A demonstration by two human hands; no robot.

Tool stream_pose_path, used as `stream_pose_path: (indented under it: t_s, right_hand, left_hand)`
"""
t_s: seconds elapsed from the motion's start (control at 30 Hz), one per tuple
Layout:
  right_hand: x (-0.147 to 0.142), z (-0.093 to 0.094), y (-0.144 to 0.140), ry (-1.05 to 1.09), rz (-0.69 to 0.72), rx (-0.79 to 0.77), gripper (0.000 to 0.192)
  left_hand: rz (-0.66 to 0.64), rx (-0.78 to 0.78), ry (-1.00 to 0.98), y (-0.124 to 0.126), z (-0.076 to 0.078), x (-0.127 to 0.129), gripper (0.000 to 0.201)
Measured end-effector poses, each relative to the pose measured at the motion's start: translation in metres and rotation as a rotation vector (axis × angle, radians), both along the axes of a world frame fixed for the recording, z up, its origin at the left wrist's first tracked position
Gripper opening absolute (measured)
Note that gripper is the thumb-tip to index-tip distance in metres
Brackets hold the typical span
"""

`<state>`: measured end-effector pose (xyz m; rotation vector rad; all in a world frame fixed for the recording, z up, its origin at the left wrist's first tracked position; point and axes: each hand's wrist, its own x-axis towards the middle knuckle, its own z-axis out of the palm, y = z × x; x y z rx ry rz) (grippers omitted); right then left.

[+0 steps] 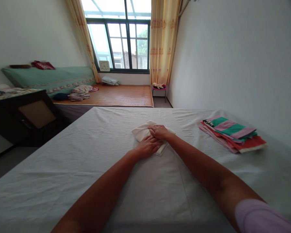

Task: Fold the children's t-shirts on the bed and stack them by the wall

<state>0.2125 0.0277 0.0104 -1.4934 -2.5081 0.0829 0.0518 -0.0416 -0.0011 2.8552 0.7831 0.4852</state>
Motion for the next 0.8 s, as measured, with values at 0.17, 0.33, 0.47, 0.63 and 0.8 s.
stream_pose_path:
  t_s: [0.17,0.33,0.47,0.63,0.8]
  right_hand:
    - [-0.001,-0.015,0.034,-0.029,-0.060,-0.116,0.047]
    - [0.001,-0.019,0.049,0.007,-0.132,-0.163,0.051]
    - [0.004,-0.021,0.050,0.010,-0.178,-0.151,0.053]
    - [0.018,-0.027,0.032,0.091,-0.251,-0.028,0.049]
    - [0.047,-0.023,0.002,0.159,-0.412,-0.001,0.050]
  left_hand:
    - [0.004,0.018,0.026,0.003,-0.003,-0.003,0.042]
    - [0.016,0.015,0.037,0.003,-0.006,-0.002,0.043]
    - [0.020,0.000,0.039,0.004,-0.007,-0.003,0.044]
    - [0.262,0.007,0.030,0.018,-0.013,-0.018,0.047]
    - [0.605,-0.076,0.010,0.037,-0.020,-0.034,0.054]
